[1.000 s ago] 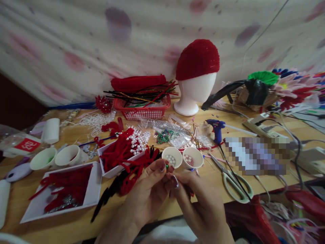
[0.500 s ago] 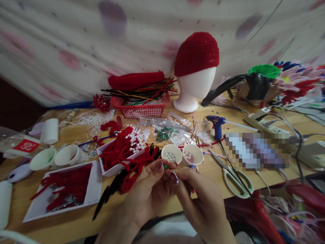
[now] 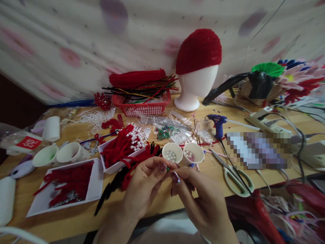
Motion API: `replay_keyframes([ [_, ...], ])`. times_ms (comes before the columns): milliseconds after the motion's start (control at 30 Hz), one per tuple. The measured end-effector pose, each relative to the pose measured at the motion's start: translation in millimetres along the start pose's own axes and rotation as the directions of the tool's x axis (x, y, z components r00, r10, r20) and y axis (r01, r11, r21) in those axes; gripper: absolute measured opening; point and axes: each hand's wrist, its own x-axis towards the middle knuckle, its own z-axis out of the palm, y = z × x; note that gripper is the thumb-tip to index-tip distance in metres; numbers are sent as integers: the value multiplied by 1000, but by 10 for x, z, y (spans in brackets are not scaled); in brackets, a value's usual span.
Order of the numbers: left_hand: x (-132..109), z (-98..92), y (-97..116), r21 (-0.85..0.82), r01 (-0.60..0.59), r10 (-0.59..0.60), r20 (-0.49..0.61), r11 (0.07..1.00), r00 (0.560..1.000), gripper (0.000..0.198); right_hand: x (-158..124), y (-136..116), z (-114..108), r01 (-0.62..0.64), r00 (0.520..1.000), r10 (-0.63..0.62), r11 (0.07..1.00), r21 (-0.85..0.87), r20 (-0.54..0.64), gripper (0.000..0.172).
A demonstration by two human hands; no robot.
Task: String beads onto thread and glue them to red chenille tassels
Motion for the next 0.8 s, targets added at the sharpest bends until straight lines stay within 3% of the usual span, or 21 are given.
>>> replay_keyframes([
  [100, -9, -58, 24, 177, -96, 96, 12, 979, 995, 18, 0, 9, -8, -13, 1000, 13, 1000, 17, 15, 16],
  [200, -14, -126, 45, 307, -197, 168, 120, 931, 979, 11, -1, 35, -16, -32, 999, 30, 999, 41, 35, 16],
  [300, -11, -161, 42, 326, -250, 202, 173, 912, 964, 7, -10, 65, -23, -51, 997, 48, 997, 50, 60, 15],
  [533, 0, -154, -5, 337, -274, 248, 120, 901, 961, 8, -32, 98, -20, -26, 997, 23, 999, 34, 78, 21],
  [800, -21, -182, 6, 514, -502, 423, 272, 695, 864, 5, -9, 86, -19, -40, 996, 33, 996, 79, 85, 20],
])
